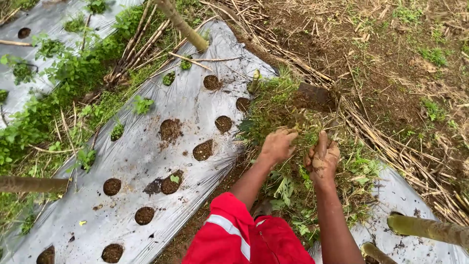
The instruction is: Using hands and a hand hoe to remove weeds and clear soil between rows of plants in a field.
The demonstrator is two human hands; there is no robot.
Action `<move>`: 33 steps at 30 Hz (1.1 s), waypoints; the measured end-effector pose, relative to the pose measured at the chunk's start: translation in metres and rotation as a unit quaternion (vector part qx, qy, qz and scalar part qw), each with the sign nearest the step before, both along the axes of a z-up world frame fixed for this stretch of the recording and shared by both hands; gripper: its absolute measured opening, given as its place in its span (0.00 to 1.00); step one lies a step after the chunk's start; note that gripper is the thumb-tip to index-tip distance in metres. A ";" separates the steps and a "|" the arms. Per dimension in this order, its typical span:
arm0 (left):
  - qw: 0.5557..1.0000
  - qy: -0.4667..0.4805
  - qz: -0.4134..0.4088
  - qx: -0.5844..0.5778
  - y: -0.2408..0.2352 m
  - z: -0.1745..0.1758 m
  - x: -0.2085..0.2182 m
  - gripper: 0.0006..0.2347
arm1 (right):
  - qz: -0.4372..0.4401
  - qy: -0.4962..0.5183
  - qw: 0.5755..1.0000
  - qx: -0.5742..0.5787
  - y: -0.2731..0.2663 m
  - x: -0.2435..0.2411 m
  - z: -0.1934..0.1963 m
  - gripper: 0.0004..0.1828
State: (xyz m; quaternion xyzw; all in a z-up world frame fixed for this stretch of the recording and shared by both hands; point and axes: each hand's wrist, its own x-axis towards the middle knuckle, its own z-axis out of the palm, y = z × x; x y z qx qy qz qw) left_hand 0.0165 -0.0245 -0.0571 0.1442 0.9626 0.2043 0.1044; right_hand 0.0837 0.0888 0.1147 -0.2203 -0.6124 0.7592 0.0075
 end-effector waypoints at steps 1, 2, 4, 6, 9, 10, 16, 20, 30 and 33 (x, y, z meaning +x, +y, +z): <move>1.000 0.000 0.007 0.002 -0.016 0.019 0.010 0.16 | 0.007 0.000 1.000 0.002 -0.007 0.003 -0.005 0.19; 0.990 -0.026 0.103 0.092 -0.034 0.039 0.021 0.18 | 0.025 0.010 1.000 -0.013 -0.015 0.006 -0.010 0.21; 0.959 -0.048 0.211 0.183 -0.070 0.090 0.050 0.19 | 0.058 0.019 0.998 -0.028 -0.032 0.017 -0.018 0.22; 0.884 0.016 0.322 0.337 -0.107 0.153 0.083 0.24 | 0.113 -0.017 0.993 -0.029 -0.053 0.030 -0.027 0.20; 0.857 0.157 0.335 0.359 -0.161 0.182 0.128 0.24 | 0.212 -0.001 0.977 -0.010 -0.086 0.064 -0.038 0.21; 0.851 0.164 0.352 0.355 -0.178 0.194 0.143 0.24 | 0.231 -0.002 0.973 -0.011 -0.102 0.075 -0.033 0.21; 0.671 0.171 0.501 0.518 -0.267 0.193 0.243 0.40 | 0.359 -0.102 0.921 -0.113 -0.181 0.145 -0.027 0.21; 0.454 0.117 0.615 0.634 -0.281 0.187 0.321 0.28 | 0.472 -0.169 0.852 -0.150 -0.224 0.191 -0.006 0.20; 0.290 -0.001 0.695 0.658 -0.237 0.190 0.425 0.35 | 0.688 -0.244 0.623 -0.281 -0.270 0.263 -0.066 0.26; 0.315 0.033 0.718 0.619 -0.230 0.175 0.441 0.37 | 0.691 -0.210 0.593 -0.356 -0.271 0.282 -0.116 0.10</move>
